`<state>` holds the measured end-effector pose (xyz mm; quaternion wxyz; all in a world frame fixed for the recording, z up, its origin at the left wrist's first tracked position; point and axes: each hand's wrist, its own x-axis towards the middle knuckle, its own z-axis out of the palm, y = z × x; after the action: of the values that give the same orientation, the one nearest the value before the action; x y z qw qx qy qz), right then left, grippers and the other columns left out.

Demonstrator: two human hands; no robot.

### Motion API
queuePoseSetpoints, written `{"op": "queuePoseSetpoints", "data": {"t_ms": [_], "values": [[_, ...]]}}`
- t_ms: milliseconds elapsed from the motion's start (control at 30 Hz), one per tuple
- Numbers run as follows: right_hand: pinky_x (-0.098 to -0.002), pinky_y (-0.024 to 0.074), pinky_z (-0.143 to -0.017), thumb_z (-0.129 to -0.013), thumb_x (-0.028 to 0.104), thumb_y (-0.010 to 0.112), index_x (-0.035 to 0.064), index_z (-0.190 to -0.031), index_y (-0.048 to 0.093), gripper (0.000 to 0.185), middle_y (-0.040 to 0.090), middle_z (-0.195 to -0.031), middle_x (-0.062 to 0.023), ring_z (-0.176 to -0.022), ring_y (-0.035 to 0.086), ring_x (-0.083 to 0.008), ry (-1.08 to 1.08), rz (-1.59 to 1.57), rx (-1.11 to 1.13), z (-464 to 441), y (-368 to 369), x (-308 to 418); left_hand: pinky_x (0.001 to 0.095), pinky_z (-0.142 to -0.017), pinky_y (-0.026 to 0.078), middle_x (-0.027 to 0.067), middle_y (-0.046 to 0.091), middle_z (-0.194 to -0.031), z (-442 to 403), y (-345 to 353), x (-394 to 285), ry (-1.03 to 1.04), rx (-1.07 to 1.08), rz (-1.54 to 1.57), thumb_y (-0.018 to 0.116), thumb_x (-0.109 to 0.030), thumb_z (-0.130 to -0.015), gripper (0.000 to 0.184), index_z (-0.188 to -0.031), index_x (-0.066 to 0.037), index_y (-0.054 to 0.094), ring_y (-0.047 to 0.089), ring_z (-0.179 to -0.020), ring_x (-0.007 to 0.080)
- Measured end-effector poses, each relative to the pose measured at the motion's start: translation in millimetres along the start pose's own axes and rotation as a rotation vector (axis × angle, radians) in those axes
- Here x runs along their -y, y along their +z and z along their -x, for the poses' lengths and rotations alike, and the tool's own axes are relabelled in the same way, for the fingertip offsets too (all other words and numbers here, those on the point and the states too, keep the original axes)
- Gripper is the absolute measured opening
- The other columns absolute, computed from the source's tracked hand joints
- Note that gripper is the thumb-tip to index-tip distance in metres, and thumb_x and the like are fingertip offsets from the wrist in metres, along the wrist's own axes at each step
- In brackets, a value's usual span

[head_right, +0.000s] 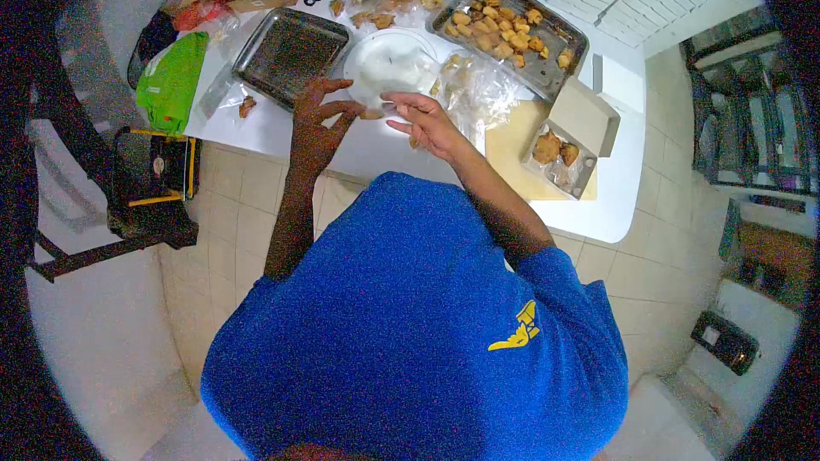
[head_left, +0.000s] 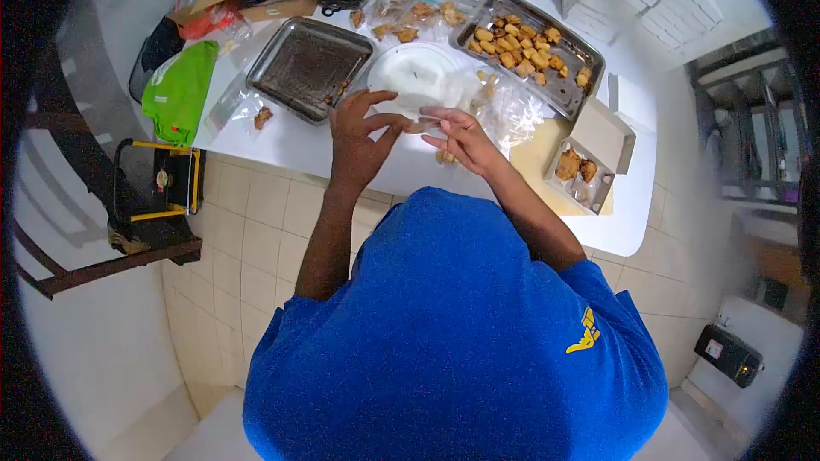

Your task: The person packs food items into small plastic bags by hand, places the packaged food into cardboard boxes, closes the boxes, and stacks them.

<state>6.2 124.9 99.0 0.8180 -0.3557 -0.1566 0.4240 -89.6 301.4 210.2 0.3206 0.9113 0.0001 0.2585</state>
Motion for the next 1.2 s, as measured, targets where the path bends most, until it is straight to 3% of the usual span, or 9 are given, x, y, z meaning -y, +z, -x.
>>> {"op": "queuePoseSetpoints", "data": {"t_ms": [267,367,400,500,533,667,767,1000,1200], "values": [[-0.0407,0.0399,-0.098,-0.088,0.015,0.056,0.0023,-0.113,0.054,0.029,0.051,-0.123,-0.0090,-0.113,0.049,-0.0208,-0.034,-0.076,-0.019,8.7,-6.4,5.1,0.0403,-0.094,0.034,0.0051,0.057,-0.110,-1.8,-1.0,-7.1,0.089,-0.017,-0.064,0.070,-0.017,-0.072,0.008,-0.080,-0.016,0.070,0.048,-0.110,0.0264],[-0.0390,0.0417,-0.097,-0.087,0.015,0.058,0.0000,-0.112,0.054,0.030,0.054,-0.119,-0.0101,-0.109,0.052,-0.0200,0.005,-0.079,-0.057,6.8,-10.1,3.7,0.0407,-0.087,0.041,0.0074,0.059,-0.106,0.1,5.8,-3.2,-0.149,0.029,0.156,0.070,-0.018,-0.074,0.007,-0.077,-0.012,0.069,0.054,-0.102,0.0267],[-0.0364,0.0461,-0.092,-0.087,0.014,0.058,-0.0011,-0.112,0.054,0.030,0.055,-0.114,-0.0100,-0.100,0.057,-0.0197,0.006,-0.037,-0.058,7.3,-6.1,6.2,0.0398,-0.081,0.045,0.0073,0.060,-0.100,4.1,13.6,11.9,-0.128,0.045,0.200,0.065,-0.020,-0.080,0.012,-0.083,-0.009,0.062,0.058,-0.096,0.0240],[-0.0350,0.0498,-0.086,-0.086,0.012,0.058,0.0011,-0.108,0.054,0.025,0.056,-0.112,-0.0100,-0.093,0.060,-0.0201,0.098,-0.043,-0.055,7.5,-6.4,0.3,0.0375,-0.082,0.046,0.0060,0.060,-0.096,17.6,26.0,17.4,-0.896,0.133,1.005,0.059,-0.025,-0.086,0.017,-0.093,-0.010,0.053,0.057,-0.095,0.0207],[-0.0338,0.0510,-0.084,-0.086,0.011,0.058,0.0025,-0.105,0.054,0.022,0.057,-0.108,-0.0087,-0.090,0.061,-0.0201,0.101,-0.060,-0.078,6.4,-6.8,-3.3,0.0350,-0.079,0.049,0.0048,0.059,-0.098,24.7,34.9,26.9,-0.954,0.119,1.098,0.054,-0.030,-0.089,0.022,-0.097,-0.012,0.045,0.057,-0.093,0.0187],[-0.0316,0.0539,-0.078,-0.086,0.009,0.057,0.0062,-0.100,0.051,0.016,0.058,-0.100,-0.0060,-0.085,0.064,-0.0216,0.091,-0.137,-0.168,5.3,-2.7,-17.5,0.0317,-0.072,0.051,0.0029,0.055,-0.103,50.0,67.3,41.7,-0.988,-0.003,1.556,0.054,-0.030,-0.089,0.025,-0.106,-0.012,0.047,0.057,-0.088,0.0169],[-0.0334,0.0535,-0.080,-0.086,0.009,0.057,0.0068,-0.106,0.048,0.022,0.057,-0.102,-0.0072,-0.088,0.063,-0.0237,0.117,-0.139,-0.181,7.4,-1.2,-19.2,0.0360,-0.079,0.050,0.0073,0.055,-0.113,55.9,72.5,42.7,-0.993,-0.012,1.435,0.054,-0.031,-0.089,0.030,-0.111,-0.010,0.048,0.057,-0.096,0.0208],[-0.0362,0.0503,-0.085,-0.088,0.012,0.055,0.0101,-0.121,0.045,0.034,0.054,-0.117,-0.0069,-0.102,0.056,-0.0221,0.181,-0.034,-0.209,21.0,-16.7,-33.1,0.0308,-0.069,0.052,0.0065,0.061,-0.101,59.8,75.5,58.8,-0.995,0.067,1.139,0.052,-0.023,-0.091,0.025,-0.110,-0.007,0.050,0.062,-0.083,0.0186],[-0.0305,0.0509,-0.078,-0.082,0.014,0.064,0.0096,-0.124,0.043,0.047,0.056,-0.111,-0.0027,-0.096,0.058,-0.0154,0.231,0.183,-0.278,27.0,-40.9,-19.4,0.0299,-0.067,0.053,0.0076,0.062,-0.099,76.1,82.1,76.9,-0.980,0.234,0.979,0.051,-0.021,-0.091,0.028,-0.116,-0.009,0.049,0.063,-0.081,0.0184]]}}
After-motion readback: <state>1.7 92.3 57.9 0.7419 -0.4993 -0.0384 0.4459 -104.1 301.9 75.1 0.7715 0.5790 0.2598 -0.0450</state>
